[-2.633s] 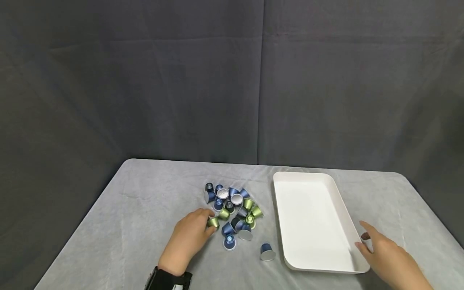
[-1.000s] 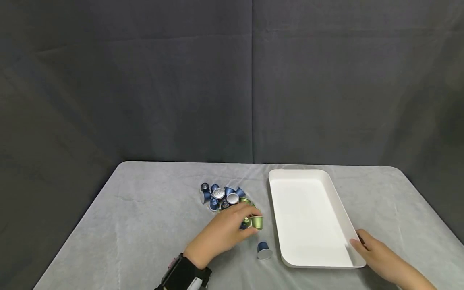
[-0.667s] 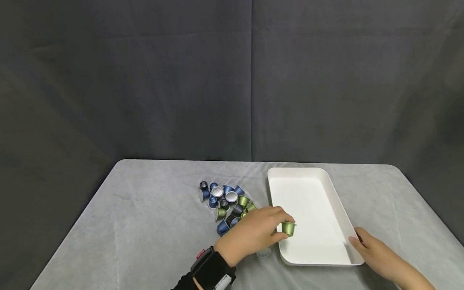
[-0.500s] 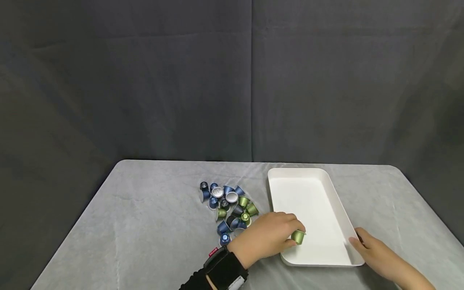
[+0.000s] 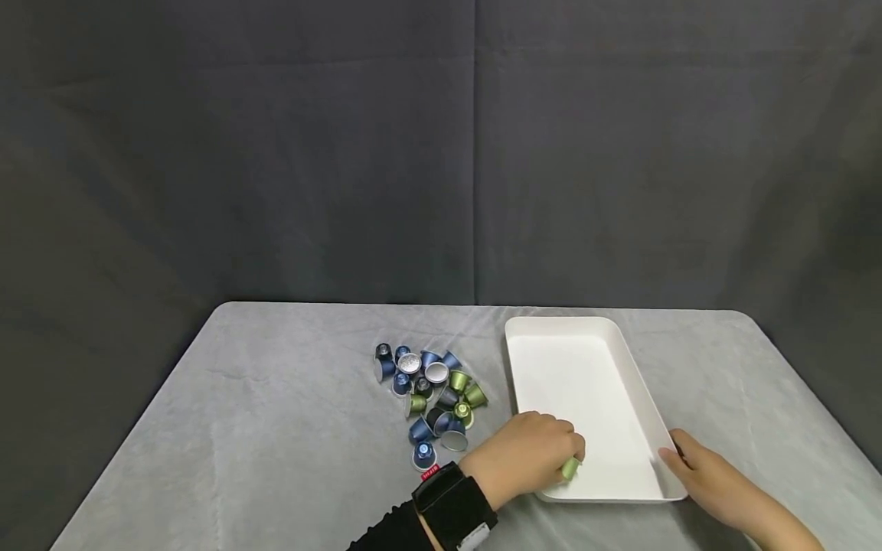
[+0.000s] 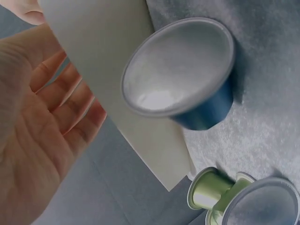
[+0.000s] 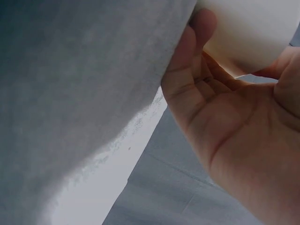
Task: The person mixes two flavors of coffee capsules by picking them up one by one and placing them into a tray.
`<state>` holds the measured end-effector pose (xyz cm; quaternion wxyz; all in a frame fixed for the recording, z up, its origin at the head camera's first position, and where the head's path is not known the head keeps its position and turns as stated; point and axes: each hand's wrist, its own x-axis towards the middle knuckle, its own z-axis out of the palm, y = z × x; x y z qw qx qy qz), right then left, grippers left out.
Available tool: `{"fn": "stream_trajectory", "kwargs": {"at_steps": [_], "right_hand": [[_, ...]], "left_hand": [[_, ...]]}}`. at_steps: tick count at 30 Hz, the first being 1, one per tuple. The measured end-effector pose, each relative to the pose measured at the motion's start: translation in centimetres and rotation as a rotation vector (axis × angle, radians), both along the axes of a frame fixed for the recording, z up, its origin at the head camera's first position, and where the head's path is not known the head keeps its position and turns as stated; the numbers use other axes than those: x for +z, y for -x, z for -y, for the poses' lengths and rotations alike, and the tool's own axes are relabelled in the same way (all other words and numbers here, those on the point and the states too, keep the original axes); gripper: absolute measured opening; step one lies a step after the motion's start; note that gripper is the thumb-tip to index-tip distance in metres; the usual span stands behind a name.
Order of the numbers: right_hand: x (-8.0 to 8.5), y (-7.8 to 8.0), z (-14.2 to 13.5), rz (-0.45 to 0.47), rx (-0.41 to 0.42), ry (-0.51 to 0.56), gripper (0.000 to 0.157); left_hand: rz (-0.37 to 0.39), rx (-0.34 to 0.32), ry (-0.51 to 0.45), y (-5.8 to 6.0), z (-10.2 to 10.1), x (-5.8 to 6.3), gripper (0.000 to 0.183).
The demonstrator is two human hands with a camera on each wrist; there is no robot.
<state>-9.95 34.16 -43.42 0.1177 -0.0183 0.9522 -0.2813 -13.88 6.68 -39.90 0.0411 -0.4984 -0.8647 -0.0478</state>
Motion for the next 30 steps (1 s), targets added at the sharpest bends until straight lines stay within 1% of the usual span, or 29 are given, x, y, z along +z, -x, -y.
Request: {"fn": "stream_trajectory", "kwargs": {"at_steps": [4, 8, 11, 14, 17, 20, 21, 24, 27, 30], "right_hand": [[0.0, 0.1, 0.0, -0.012, 0.007, -0.001, 0.034], [0.0, 0.2, -0.1, -0.023, 0.010, 0.000, 0.033], [0.0, 0.2, -0.1, -0.012, 0.002, 0.009, 0.035], [-0.1, 0.2, -0.1, -0.003, -0.007, 0.013, 0.034], [-0.2, 0.0, 0.0, -0.004, -0.004, 0.008, 0.031], [-0.4, -0.1, -0.1, -0.012, 0.005, -0.004, 0.030], [-0.4, -0.1, -0.1, -0.018, 0.006, -0.006, 0.030], [-0.4, -0.2, -0.1, -0.038, 0.010, -0.008, 0.027], [-0.4, -0.2, -0.1, -0.061, 0.013, -0.007, 0.024], [-0.3, -0.2, -0.1, -0.060, 0.013, -0.001, 0.025]], "left_hand": [[-0.005, -0.004, 0.001, 0.0, 0.0, -0.1, 0.019], [-0.009, 0.010, 0.020, 0.0, -0.1, -0.1, 0.022], [-0.006, 0.016, 0.035, 0.1, -0.1, -0.1, 0.026], [0.001, 0.015, 0.031, 0.1, 0.0, 0.1, 0.026], [0.022, 0.025, 0.016, 0.4, 0.4, 0.6, 0.026], [0.037, 0.035, 0.004, 1.0, 0.9, 1.3, 0.030], [0.031, 0.031, 0.000, 1.2, 1.1, 1.6, 0.030], [-0.014, 0.007, -0.029, 1.9, 1.8, 2.1, 0.026], [-0.068, -0.011, -0.061, 2.6, 2.7, 2.4, 0.019], [-0.077, 0.002, -0.082, 3.2, 3.8, 2.6, 0.016]]}}
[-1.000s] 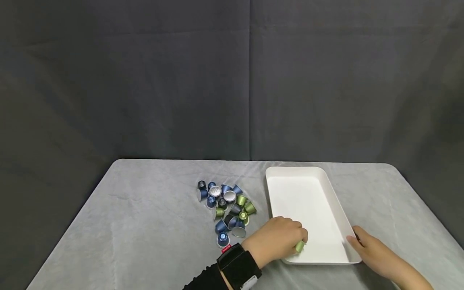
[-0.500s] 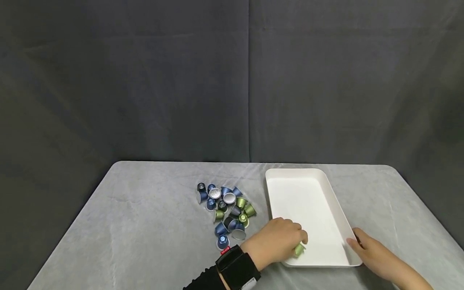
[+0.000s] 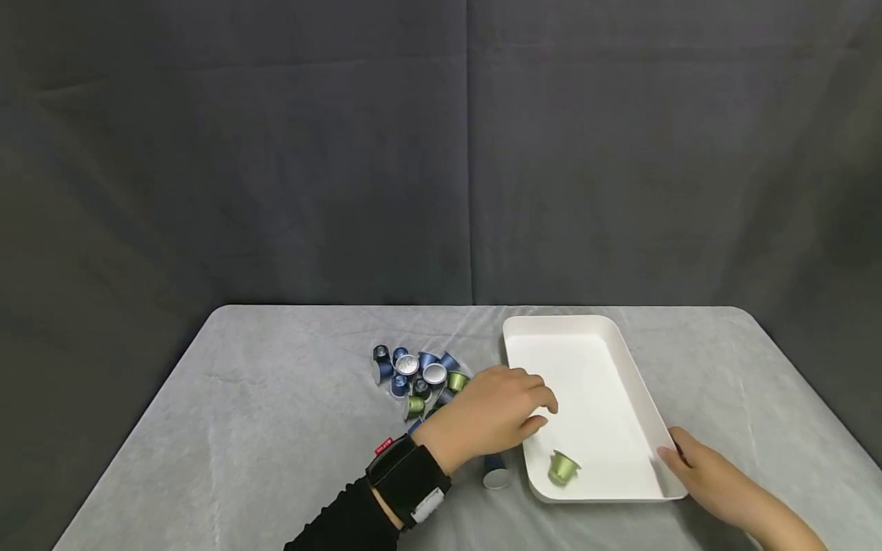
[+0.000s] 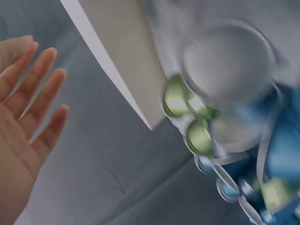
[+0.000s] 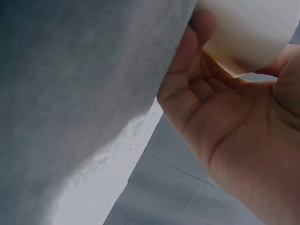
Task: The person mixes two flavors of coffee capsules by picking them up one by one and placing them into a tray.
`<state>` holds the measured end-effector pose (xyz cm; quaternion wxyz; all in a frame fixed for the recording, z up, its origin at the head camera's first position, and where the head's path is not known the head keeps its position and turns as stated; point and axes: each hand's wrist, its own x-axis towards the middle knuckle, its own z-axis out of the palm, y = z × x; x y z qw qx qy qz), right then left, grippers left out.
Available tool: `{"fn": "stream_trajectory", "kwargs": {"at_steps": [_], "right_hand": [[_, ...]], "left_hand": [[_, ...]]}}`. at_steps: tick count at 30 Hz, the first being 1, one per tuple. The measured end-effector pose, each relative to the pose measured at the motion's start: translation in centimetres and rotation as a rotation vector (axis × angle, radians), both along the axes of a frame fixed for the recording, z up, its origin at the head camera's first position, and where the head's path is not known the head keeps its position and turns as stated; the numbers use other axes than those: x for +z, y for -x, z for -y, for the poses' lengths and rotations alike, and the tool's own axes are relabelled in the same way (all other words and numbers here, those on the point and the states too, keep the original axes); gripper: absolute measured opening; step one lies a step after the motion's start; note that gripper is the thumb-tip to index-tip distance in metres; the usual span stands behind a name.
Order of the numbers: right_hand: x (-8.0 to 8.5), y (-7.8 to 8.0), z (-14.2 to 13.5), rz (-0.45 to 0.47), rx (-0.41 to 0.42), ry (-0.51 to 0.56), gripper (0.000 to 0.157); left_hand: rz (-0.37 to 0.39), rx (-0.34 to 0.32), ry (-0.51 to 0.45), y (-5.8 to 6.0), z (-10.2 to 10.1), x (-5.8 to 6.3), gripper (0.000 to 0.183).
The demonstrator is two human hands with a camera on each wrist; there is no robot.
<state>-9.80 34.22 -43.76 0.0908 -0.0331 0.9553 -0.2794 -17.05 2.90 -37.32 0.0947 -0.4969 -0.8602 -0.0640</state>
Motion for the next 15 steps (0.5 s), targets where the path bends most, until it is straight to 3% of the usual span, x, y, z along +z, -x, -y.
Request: {"fn": "stream_trajectory", "kwargs": {"at_steps": [5, 8, 15], "right_hand": [[0.0, -0.1, 0.2, 0.020, -0.004, 0.004, 0.030], [0.2, 0.0, 0.2, 0.028, -0.005, 0.015, 0.033], [0.4, 0.0, 0.2, 0.014, -0.006, 0.028, 0.030]], "left_hand": [[0.019, 0.060, -0.030, 1.0, 2.5, 0.3, 0.016], [0.033, 0.098, -0.062, 2.1, 4.4, 0.5, 0.016], [0.164, 0.296, -0.138, 5.8, 9.7, 0.1, 0.014]]}}
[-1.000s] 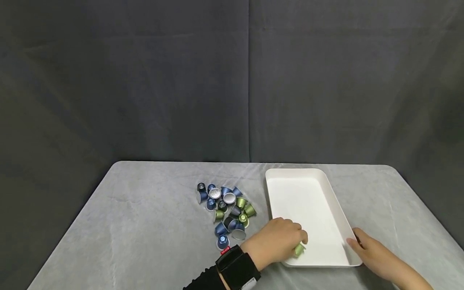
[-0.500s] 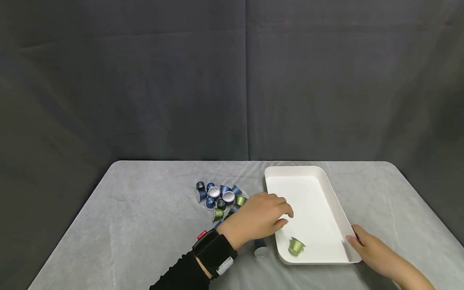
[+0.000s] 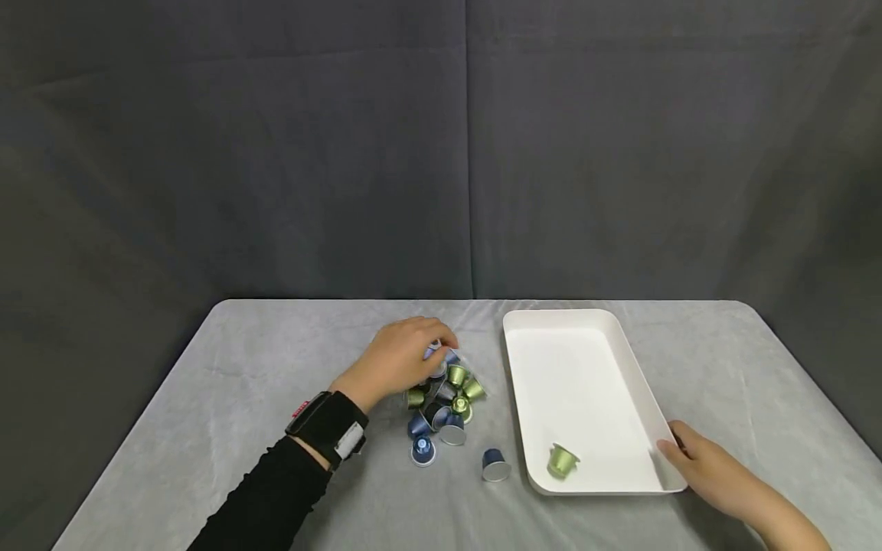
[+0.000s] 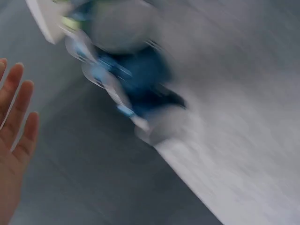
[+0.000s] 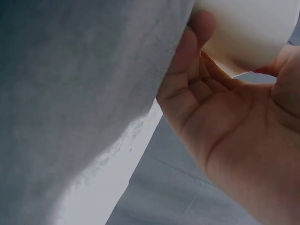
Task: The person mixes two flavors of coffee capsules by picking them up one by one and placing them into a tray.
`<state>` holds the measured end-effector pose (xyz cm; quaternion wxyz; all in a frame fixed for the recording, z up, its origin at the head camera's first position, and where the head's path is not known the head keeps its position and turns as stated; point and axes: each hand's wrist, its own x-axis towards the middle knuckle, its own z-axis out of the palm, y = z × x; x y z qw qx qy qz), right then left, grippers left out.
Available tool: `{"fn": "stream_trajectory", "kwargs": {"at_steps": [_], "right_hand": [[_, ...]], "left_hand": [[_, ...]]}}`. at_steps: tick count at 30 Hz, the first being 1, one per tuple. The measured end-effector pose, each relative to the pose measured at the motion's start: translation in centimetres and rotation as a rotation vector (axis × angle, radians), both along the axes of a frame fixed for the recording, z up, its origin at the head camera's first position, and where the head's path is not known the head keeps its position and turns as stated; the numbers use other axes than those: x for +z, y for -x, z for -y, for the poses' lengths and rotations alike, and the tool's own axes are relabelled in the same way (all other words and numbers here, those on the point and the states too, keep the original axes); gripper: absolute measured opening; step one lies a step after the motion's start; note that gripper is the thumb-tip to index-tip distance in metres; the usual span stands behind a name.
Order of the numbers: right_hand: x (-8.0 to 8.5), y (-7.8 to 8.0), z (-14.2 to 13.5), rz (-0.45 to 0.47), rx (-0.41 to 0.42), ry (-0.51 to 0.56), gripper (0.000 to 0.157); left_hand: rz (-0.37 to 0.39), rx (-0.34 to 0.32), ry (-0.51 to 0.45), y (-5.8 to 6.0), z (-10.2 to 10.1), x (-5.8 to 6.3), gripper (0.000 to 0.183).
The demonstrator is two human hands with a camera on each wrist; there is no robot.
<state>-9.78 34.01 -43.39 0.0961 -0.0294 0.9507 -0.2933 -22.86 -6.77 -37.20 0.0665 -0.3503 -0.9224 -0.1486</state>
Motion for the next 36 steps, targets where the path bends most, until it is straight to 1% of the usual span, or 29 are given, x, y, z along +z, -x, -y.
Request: {"fn": "stream_trajectory", "kwargs": {"at_steps": [3, 5, 11, 13, 16, 18, 20, 23, 27, 32, 36], "right_hand": [[0.0, 0.0, 0.1, -0.007, -0.001, -0.002, 0.030], [-0.1, 0.0, 0.1, -0.011, -0.003, 0.000, 0.030], [-0.3, 0.0, 0.4, -0.016, -0.004, 0.007, 0.030], [-0.3, 0.1, 0.5, -0.009, -0.003, 0.008, 0.031], [-0.2, 0.2, 0.4, 0.008, -0.004, 0.007, 0.032], [-0.2, 0.2, 0.3, 0.003, -0.006, 0.004, 0.031], [-0.3, 0.1, 0.3, -0.012, -0.007, 0.001, 0.029], [-0.6, 0.0, 0.4, -0.033, -0.008, 0.006, 0.025], [-0.6, 0.0, 0.4, -0.016, -0.007, 0.011, 0.028], [-0.5, 0.1, 0.5, -0.008, -0.013, 0.013, 0.030], [-0.5, 0.1, 0.7, -0.011, -0.025, 0.010, 0.030]], "left_hand": [[0.052, 0.073, -0.006, 1.2, 2.0, -0.9, 0.014], [0.072, 0.104, 0.000, 1.7, 3.2, -1.4, 0.016], [0.108, 0.181, 0.018, 2.8, 6.2, -2.8, 0.022], [0.123, 0.201, 0.017, 3.1, 7.0, -3.2, 0.023], [0.119, 0.204, 0.016, 3.6, 8.0, -3.7, 0.025], [0.119, 0.207, 0.023, 4.0, 8.5, -4.0, 0.026], [0.131, 0.214, 0.032, 4.1, 8.8, -4.0, 0.027], [0.176, 0.231, 0.056, 4.2, 8.9, -3.9, 0.028], [0.230, 0.239, 0.079, 4.3, 8.8, -3.7, 0.029], [0.272, 0.243, 0.087, 4.7, 8.7, -3.4, 0.027], [0.300, 0.238, 0.084, 5.1, 8.6, -3.5, 0.029]]}}
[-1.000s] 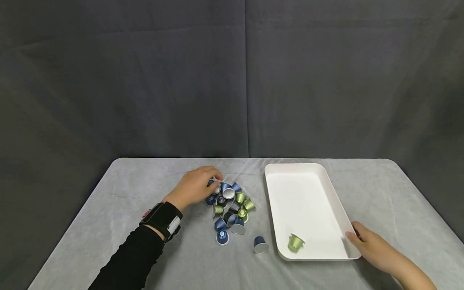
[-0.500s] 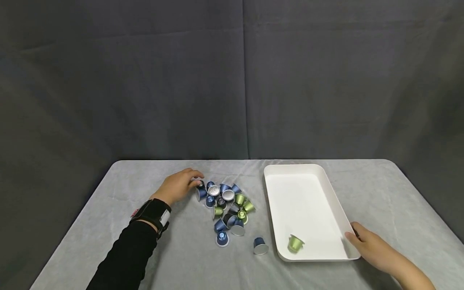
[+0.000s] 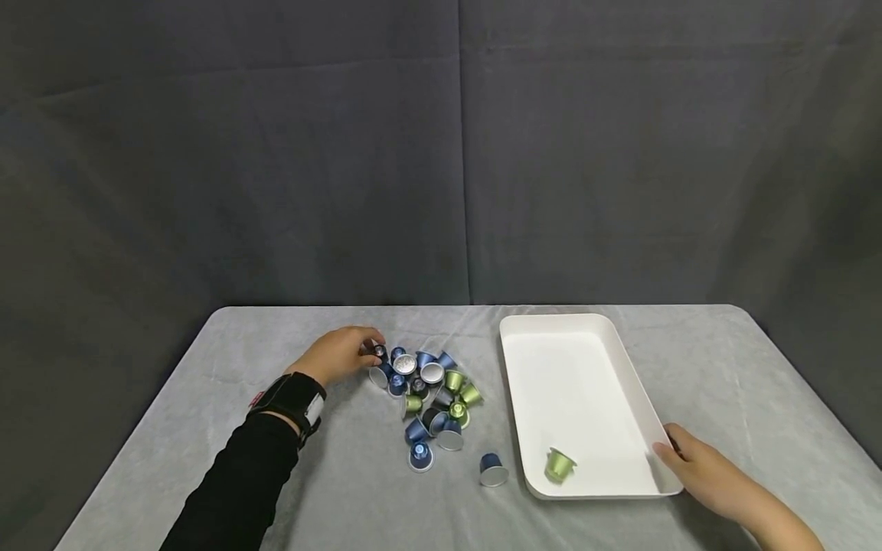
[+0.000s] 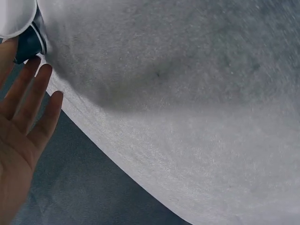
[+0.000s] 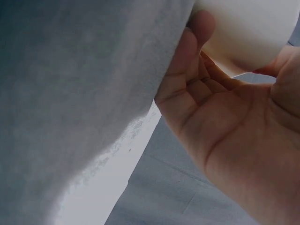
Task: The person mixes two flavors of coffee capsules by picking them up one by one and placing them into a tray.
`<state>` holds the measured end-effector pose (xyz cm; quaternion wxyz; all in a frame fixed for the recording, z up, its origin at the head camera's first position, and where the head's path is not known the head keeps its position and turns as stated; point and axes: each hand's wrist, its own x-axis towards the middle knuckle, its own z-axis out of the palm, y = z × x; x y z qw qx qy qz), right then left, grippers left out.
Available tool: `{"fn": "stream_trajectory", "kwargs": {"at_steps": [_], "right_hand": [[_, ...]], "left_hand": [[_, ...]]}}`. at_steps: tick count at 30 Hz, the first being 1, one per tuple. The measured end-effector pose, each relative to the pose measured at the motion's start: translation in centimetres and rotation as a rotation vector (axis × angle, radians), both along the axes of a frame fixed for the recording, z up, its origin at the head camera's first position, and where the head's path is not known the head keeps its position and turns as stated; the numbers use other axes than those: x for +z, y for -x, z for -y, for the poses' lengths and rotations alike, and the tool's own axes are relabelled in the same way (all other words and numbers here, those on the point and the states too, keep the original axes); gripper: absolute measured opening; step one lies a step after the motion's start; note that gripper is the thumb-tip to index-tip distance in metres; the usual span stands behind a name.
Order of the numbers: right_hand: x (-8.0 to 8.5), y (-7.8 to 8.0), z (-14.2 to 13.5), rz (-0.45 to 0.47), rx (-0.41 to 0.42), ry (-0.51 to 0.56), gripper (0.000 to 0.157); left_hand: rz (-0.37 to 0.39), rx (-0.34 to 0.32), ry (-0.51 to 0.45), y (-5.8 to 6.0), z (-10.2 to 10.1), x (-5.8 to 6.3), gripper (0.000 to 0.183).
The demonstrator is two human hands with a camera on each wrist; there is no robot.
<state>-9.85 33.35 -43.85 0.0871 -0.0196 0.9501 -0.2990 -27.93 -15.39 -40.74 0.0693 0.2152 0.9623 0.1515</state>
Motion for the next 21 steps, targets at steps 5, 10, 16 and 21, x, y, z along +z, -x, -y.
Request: {"fn": "stream_trajectory", "kwargs": {"at_steps": [5, 10, 16, 21], "right_hand": [[0.0, -0.1, 0.1, -0.018, 0.008, 0.001, 0.028], [-0.1, -0.2, 0.1, -0.028, 0.006, -0.003, 0.025], [-0.1, -0.1, 0.1, -0.021, 0.006, 0.010, 0.026], [-0.1, -0.1, 0.1, -0.005, 0.002, 0.015, 0.030]], "left_hand": [[-0.009, -0.014, 0.003, 0.2, -0.1, -0.5, 0.030], [-0.056, -0.013, -0.005, 0.2, -0.2, -1.2, 0.031], [-0.123, 0.052, -0.027, 0.3, 0.1, -1.5, 0.029], [-0.160, 0.098, -0.035, 0.4, 0.1, -1.4, 0.029]]}}
